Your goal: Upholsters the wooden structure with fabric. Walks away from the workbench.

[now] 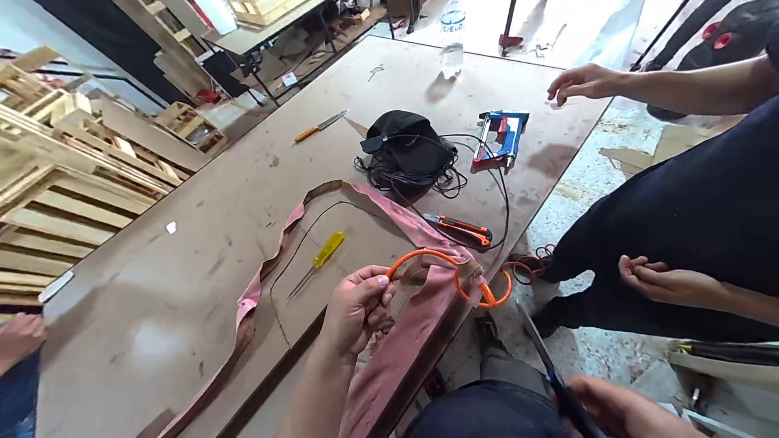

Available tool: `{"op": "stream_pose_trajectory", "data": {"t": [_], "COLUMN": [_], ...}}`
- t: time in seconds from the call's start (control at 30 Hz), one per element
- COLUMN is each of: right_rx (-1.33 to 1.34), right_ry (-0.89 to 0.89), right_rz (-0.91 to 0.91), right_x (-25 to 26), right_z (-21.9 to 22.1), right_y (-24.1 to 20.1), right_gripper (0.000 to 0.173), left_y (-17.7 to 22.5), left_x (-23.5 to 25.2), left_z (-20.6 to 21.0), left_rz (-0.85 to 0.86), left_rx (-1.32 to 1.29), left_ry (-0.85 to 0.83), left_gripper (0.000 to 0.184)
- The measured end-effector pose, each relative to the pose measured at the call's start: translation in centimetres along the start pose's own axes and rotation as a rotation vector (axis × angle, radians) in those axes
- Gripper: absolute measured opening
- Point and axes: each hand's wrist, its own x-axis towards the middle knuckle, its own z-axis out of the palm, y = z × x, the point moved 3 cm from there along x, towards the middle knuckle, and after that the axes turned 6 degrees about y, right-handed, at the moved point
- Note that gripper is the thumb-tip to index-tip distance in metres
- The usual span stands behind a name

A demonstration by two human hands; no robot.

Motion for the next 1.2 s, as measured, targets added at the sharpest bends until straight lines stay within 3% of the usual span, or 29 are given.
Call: {"op": "stream_pose_trajectory", "data": {"t": [0.1, 0.2, 0.27, 0.5, 0.73, 0.93, 1.2], "right_rx": [-0.122, -0.346, -0.354, -0.179, -0.144, -0.188, -0.237], "right_ry": [-0.077, -0.253, -0.315, -0.324, -0.271, -0.297, -0.248], "right_rz": [-0.104, -0.079, -0.08, -0.126, -0.025, 0.013, 0.019], "right_x": [6.3, 11.5, 14.2, 20.3, 24.0, 25.9, 27.0], "right_z": [-2.1, -3.9, -5.0, -5.8, -6.4, -7.5, -7.8], "right_y": [-2.8, -5.0, -6.3, -8.9, -9.4, -9.9, -9.3], "right_gripper": [0.063, 0.088, 0.094, 0.082, 0.073, 0.076, 0.07], "left_y": [0.7, 1.6, 1.6, 0.5, 1.2, 2.2, 1.9], "left_x": [2.0, 3.9, 5.0, 7.5, 9.8, 11.6, 12.9], "left_z": [3.1, 5.9, 7.2, 9.3, 8.3, 8.2, 7.4], "left_rz": [0.055, 0.112, 0.121, 0.124, 0.109, 0.113, 0.123], "left_rx": [0.104, 0.215, 0.283, 0.429, 0.917, 1.012, 0.941], "left_ry": [0.084, 0.124, 0.13, 0.251, 0.282, 0.234, 0.228], "left_gripper": [0.02, 0.02, 0.02, 0.021, 0.023, 0.02, 0.021]}}
